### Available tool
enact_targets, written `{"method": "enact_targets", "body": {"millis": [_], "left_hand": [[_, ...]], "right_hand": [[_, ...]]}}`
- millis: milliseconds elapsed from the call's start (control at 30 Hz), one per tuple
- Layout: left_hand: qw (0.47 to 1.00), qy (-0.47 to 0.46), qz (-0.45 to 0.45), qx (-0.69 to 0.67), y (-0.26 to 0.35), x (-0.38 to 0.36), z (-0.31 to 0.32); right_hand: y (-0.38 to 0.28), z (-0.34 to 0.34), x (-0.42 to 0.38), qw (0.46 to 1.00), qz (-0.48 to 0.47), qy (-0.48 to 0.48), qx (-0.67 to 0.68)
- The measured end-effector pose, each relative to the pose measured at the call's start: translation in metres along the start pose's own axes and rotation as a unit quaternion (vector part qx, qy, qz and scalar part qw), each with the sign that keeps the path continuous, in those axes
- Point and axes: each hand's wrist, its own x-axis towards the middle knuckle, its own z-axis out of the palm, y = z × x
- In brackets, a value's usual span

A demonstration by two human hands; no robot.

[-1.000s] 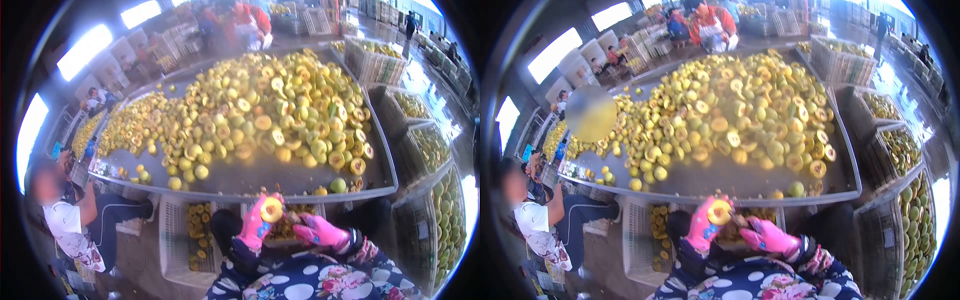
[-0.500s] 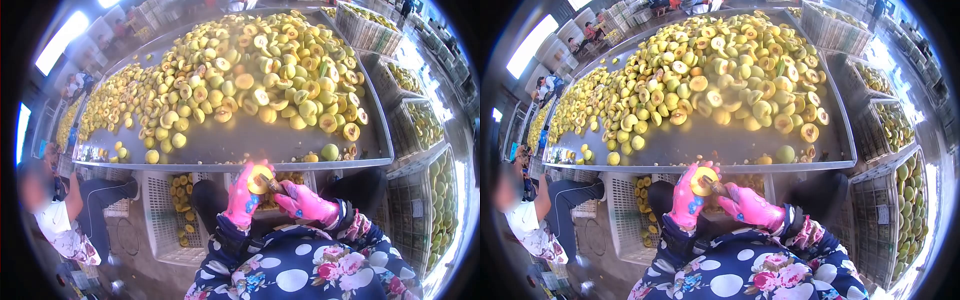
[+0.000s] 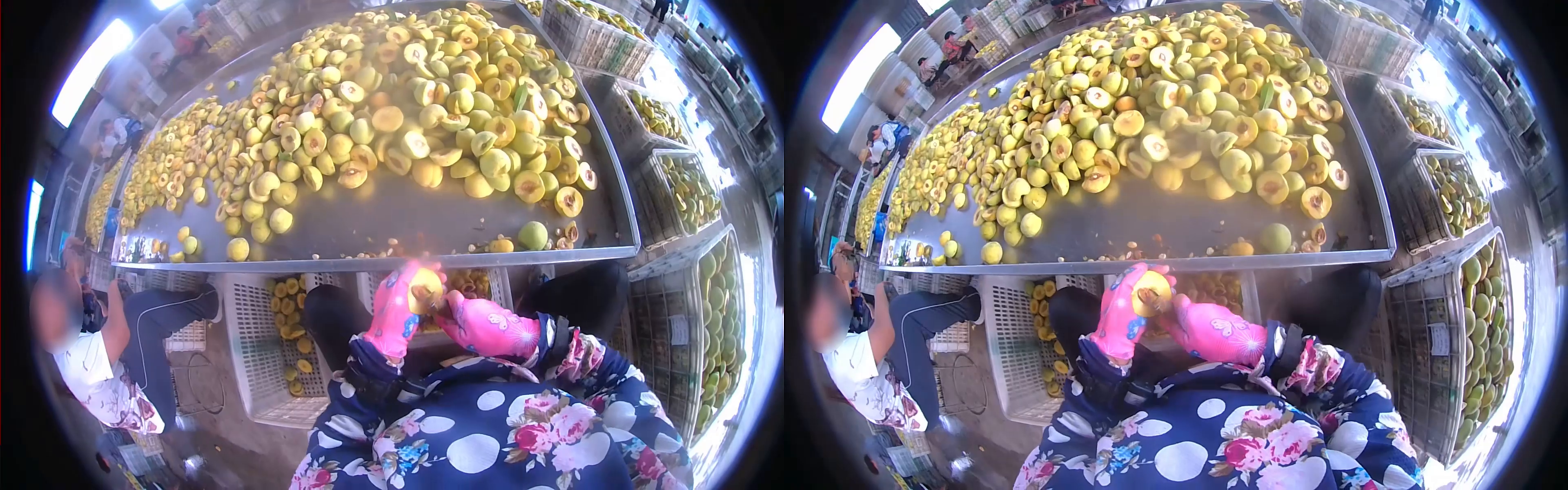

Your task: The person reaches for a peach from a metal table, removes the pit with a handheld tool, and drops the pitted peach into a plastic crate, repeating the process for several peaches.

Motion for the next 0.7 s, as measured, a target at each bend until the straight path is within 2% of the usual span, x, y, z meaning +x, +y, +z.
{"method": "enact_targets", "body": {"millis": [33, 133, 200, 267, 300, 333, 367, 400, 467, 533, 567, 600, 700], "left_hand": [[1.000, -0.005, -0.011, 0.002, -0.003, 0.001, -0.002], [1.000, -0.002, -0.025, -0.002, -0.012, 0.006, -0.005], [1.000, 0.020, -0.014, -0.016, -0.018, 0.005, -0.003], [0.996, 0.042, 0.069, 0.027, -0.034, 0.006, -0.007], [0.990, 0.052, 0.118, 0.048, -0.040, 0.009, -0.009], [0.990, 0.058, 0.116, 0.047, -0.044, 0.012, -0.011], [0.987, 0.069, 0.134, 0.061, -0.049, 0.014, -0.014], [0.982, 0.079, 0.154, 0.075, -0.052, 0.015, -0.014], [0.993, 0.064, 0.102, 0.018, -0.050, 0.010, -0.012], [0.996, 0.064, 0.068, -0.012, -0.053, 0.009, -0.012], [0.996, 0.068, 0.047, -0.014, -0.052, 0.006, -0.010], [0.996, 0.065, 0.049, -0.024, -0.051, 0.005, -0.008], [0.996, 0.062, 0.052, -0.049, -0.053, -0.002, -0.002]], "right_hand": [[-0.004, -0.005, 0.000, 0.999, 0.034, -0.030, -0.026], [0.006, -0.005, -0.003, 0.999, 0.005, -0.035, 0.003], [0.040, 0.015, 0.001, 0.993, -0.108, 0.009, -0.043], [0.042, 0.021, 0.000, 0.992, -0.122, 0.016, -0.013], [0.029, 0.015, -0.003, 0.996, -0.082, 0.001, 0.040], [0.020, 0.010, -0.002, 0.995, -0.046, -0.012, 0.089], [0.024, 0.017, -0.002, 0.992, -0.064, 0.005, 0.105], [0.019, 0.010, -0.004, 0.991, -0.026, -0.034, 0.128], [-0.010, -0.013, -0.012, 0.959, 0.084, -0.128, 0.239], [0.003, -0.003, -0.014, 0.906, 0.133, -0.173, 0.362], [0.015, 0.002, -0.011, 0.881, 0.128, -0.221, 0.398], [0.013, 0.001, -0.014, 0.881, 0.124, -0.214, 0.403], [0.010, -0.003, -0.020, 0.826, 0.130, -0.239, 0.494]]}}
